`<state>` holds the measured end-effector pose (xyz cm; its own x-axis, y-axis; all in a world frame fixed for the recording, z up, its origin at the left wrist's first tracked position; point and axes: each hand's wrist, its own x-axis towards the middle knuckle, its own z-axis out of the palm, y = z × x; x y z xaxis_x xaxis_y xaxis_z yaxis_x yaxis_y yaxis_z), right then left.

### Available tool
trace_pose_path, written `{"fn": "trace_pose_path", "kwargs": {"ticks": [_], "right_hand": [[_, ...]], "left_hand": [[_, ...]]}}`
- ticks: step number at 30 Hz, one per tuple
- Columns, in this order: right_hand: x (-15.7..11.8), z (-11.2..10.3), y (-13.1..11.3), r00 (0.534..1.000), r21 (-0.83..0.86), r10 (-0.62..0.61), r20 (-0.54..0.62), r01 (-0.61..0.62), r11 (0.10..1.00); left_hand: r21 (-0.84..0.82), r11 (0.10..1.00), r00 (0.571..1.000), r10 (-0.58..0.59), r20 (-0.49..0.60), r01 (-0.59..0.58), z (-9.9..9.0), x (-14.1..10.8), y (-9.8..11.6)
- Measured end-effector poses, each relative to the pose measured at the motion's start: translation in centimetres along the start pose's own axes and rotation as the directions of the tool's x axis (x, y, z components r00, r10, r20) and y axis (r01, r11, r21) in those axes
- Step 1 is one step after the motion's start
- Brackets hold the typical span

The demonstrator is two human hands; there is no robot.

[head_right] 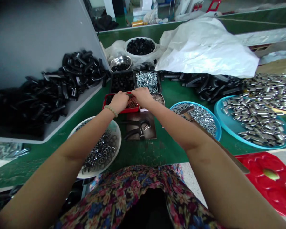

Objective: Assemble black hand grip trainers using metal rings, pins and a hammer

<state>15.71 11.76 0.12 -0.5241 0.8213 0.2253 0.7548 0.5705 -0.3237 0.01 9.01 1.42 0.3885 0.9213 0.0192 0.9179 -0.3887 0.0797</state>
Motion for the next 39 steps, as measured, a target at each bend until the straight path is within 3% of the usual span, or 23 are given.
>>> {"fn": "trace_pose_path", "kwargs": {"ticks": [3,8,10,14,17,20,22,24,27,29,31,34,36,39], "right_hand": [[-4.7,-1.0,0.5,0.989,0.271,0.148,-0.015,-0.138,0.953],[-13.4,0.4,0.7,0.919,0.496,0.367,0.143,-0.388,0.777],[-14.9,1.5,0.8,0.893,0.497,0.426,0.147,-0.439,0.748],[-15.2,2.8,0.9,0.881,0.471,0.466,0.078,-0.444,0.762],[-15.3,2.8,0.8,0.904,0.421,0.425,0.042,-0.402,0.813],[-15.9,3.0,0.6,0.962,0.236,0.272,-0.004,-0.263,0.935],[-16.3,3.2,0.4,0.994,0.029,0.111,-0.013,-0.110,0.994],[-16.5,3.5,0.3,0.999,-0.138,-0.025,0.026,0.028,0.990],[-16.9,3.1,0.2,0.995,-0.213,-0.082,0.057,0.092,0.973],[-17.5,1.9,0.8,1.000,-0.229,-0.001,0.010,0.003,0.973],[-18.7,0.2,2.3,0.980,-0.295,0.189,-0.067,-0.200,0.934],[-20.8,-2.3,6.0,0.848,-0.445,0.514,-0.132,-0.514,0.733],[-21.8,-3.4,8.2,0.775,-0.519,0.625,-0.099,-0.576,0.632],[-22.0,-4.0,9.0,0.752,-0.544,0.659,-0.025,-0.563,0.622]], "left_hand": [[0.059,0.997,0.998,0.042,0.053,-0.045,0.9,2.5,-0.7],[-0.009,0.999,0.998,0.036,-0.043,-0.036,2.1,2.8,-0.5],[-0.117,0.993,0.996,-0.021,-0.083,0.011,1.7,2.6,-0.4],[-0.410,0.912,0.990,-0.077,-0.118,0.022,0.4,0.8,0.3],[-0.619,0.785,0.994,-0.055,-0.092,-0.014,0.7,-2.4,1.6],[-0.726,0.688,0.999,-0.034,-0.027,0.003,2.4,-6.1,3.1],[-0.715,0.699,0.999,-0.032,-0.032,0.000,3.6,-7.7,3.8],[-0.665,0.747,0.997,-0.036,-0.064,-0.016,4.7,-8.5,4.2],[-0.608,0.793,0.996,-0.020,-0.085,-0.036,5.5,-8.6,4.3],[-0.593,0.804,0.996,-0.003,-0.087,-0.049,5.7,-8.4,4.2],[-0.559,0.826,0.995,0.023,-0.097,-0.074,5.8,-8.3,4.2],[-0.401,0.902,0.986,0.126,-0.112,-0.161,5.9,-8.2,4.3],[-0.268,0.930,0.967,0.238,-0.086,-0.253,5.9,-8.2,4.5],[-0.199,0.924,0.945,0.324,-0.049,-0.327,6.1,-8.5,4.3]]}}
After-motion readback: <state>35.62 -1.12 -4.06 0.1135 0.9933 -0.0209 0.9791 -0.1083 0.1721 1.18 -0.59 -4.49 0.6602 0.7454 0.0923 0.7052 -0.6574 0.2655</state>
